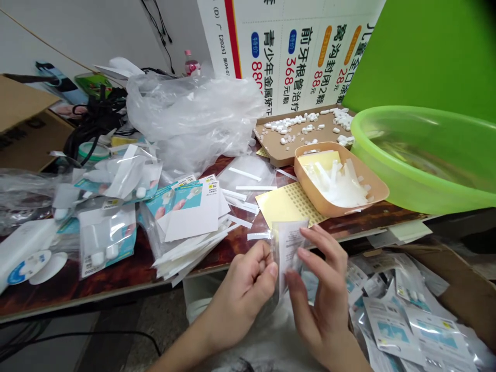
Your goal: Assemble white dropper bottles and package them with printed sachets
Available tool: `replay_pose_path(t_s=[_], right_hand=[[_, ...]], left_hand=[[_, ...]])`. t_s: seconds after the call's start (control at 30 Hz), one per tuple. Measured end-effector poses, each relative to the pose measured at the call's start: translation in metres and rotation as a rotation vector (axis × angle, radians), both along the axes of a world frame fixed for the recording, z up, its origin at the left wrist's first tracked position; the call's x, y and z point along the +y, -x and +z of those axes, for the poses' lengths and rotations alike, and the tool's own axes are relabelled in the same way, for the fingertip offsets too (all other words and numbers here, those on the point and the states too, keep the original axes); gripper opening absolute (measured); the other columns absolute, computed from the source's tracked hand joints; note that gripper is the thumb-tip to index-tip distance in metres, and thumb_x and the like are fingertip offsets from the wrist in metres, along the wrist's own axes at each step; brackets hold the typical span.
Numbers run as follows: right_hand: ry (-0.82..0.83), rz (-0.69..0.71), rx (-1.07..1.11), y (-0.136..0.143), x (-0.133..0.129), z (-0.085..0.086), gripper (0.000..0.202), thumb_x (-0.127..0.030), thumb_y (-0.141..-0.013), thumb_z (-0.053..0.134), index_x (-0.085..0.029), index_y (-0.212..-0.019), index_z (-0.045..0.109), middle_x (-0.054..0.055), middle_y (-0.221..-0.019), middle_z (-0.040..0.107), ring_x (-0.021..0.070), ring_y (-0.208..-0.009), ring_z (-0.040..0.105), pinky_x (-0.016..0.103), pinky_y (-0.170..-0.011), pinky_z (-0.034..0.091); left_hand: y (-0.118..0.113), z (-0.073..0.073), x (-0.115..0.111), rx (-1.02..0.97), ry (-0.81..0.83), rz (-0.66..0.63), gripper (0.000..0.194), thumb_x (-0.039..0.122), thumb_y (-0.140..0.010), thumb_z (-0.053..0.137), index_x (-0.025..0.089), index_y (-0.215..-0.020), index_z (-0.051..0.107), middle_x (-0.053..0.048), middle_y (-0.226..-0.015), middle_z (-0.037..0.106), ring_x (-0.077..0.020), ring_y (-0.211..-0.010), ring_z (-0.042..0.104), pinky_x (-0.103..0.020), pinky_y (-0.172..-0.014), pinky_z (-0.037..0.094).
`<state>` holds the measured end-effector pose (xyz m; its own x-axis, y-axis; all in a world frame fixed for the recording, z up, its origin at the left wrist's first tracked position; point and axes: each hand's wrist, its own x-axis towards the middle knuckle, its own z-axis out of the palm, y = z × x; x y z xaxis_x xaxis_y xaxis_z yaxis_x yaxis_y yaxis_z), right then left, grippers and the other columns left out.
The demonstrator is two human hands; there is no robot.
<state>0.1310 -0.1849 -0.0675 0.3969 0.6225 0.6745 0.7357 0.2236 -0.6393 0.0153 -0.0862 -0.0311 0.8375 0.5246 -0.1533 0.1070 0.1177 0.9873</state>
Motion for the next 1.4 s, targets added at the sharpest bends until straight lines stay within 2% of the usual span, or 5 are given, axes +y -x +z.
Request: replay_pose_path(t_s=[0.5,0.97,1.17,1.3,1.4], right_hand=[[0.204,0.252,0.118,-0.015,-0.006,-0.008,0.060,-0.001,-0.092,0.038,-0.035,-0.142,0.038,0.005,-0.156,0.026,0.0235,-0.144,0.031,0.047,-0.112,0.039],[0.345,0.048,-0.219,-0.013,-0.001,0.018,0.050,-0.001,-0.088,0.042,-0.030,-0.127,0.054,0.015,-0.151,0.030,0.0367,-0.135,0.040,0.054,-0.090,0.054],[0.142,-0.071,0.314,-0.017,0.005,-0.001,0.067,-0.019,-0.091,0.056,-0.035,-0.149,0.026,0.012,-0.153,0.030,0.0290,-0.139,0.037,0.053,-0.108,0.041],[0.272,0.376,1.006,-0.024,0.000,-0.003,0.056,-0.040,-0.093,0.058,-0.034,-0.143,0.035,0.007,-0.116,0.064,0.0221,-0.105,0.064,0.039,-0.088,0.053],[0.322,0.585,1.302,-0.027,-0.008,-0.002,0.052,-0.045,-0.086,0.069,-0.031,-0.132,0.049,0.001,-0.093,0.066,0.0170,-0.088,0.065,0.028,-0.077,0.051]], left_hand=[[-0.017,-0.012,-0.008,-0.128,0.225,0.111,0.028,0.036,-0.089,0.057,0.021,-0.071,0.040,0.010,-0.057,0.027,-0.0080,-0.049,0.014,-0.021,-0.047,0.019],[-0.006,0.000,-0.003,-0.001,0.131,0.054,0.035,0.046,-0.088,0.061,0.020,-0.073,0.044,0.004,-0.068,0.037,-0.0124,-0.064,0.032,-0.024,-0.058,0.030],[0.007,0.001,0.004,-0.117,0.121,0.054,0.029,0.047,-0.088,0.060,0.021,-0.077,0.052,0.002,-0.070,0.045,-0.0135,-0.065,0.038,-0.025,-0.064,0.035],[0.019,0.003,0.004,-0.073,0.020,-0.051,0.038,0.057,-0.085,0.059,0.020,-0.075,0.058,-0.001,-0.069,0.050,-0.0166,-0.065,0.044,-0.029,-0.064,0.039],[0.024,0.001,0.004,-0.020,-0.255,-0.009,0.052,0.068,-0.082,0.057,0.021,-0.061,0.050,-0.001,-0.062,0.047,-0.0182,-0.063,0.046,-0.030,-0.061,0.037]])
